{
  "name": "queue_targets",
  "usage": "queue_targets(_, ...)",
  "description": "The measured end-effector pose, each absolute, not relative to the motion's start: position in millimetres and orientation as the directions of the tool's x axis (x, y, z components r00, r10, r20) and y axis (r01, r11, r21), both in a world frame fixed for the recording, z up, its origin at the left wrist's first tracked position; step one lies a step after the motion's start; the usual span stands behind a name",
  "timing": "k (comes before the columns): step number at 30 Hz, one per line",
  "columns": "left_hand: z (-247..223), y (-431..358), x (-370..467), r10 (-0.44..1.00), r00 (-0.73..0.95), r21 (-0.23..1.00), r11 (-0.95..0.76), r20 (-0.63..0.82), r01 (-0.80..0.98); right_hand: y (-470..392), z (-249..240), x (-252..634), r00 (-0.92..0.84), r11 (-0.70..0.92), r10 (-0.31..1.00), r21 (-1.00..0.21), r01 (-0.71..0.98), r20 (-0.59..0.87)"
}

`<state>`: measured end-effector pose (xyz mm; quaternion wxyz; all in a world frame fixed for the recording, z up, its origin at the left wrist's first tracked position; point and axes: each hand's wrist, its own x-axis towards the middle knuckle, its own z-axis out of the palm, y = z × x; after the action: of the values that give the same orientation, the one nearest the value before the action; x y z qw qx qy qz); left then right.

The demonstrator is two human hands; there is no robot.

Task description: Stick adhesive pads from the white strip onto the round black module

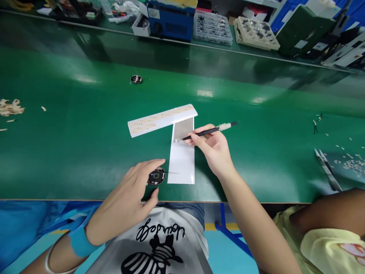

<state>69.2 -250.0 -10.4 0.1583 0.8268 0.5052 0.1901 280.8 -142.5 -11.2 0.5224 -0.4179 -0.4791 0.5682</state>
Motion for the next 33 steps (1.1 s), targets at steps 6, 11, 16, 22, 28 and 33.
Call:
queue_targets(6,-22,-257,69,0.964,0.183,0.566,-0.261,0.192,0.782,-183,-8,266,-0.015,0.109,0.994,-0.986,-0.128,0.112)
queue_targets(11,-23,-261,74,0.958,0.207,0.636,-0.286,0.198,0.717,-227,-15,246,0.141,0.161,0.978,-0.986,-0.049,0.152)
queue_targets(16,-21,-262,77,0.941,0.252,0.569,-0.337,0.226,0.75,-254,-28,232,0.328,0.23,0.914,-0.971,0.068,0.239)
queue_targets(22,-29,-261,74,0.924,0.159,0.676,-0.365,0.349,0.64,-270,-45,223,0.305,0.288,0.886,-0.93,0.228,0.349)
queue_targets(28,-29,-257,75,0.919,0.134,0.682,-0.367,0.37,0.632,-272,-52,219,0.27,0.343,0.861,-0.885,0.315,0.43)
queue_targets(33,-29,-256,77,0.926,0.106,0.694,-0.344,0.362,0.632,-273,-53,216,0.263,0.358,0.854,-0.874,0.327,0.449)
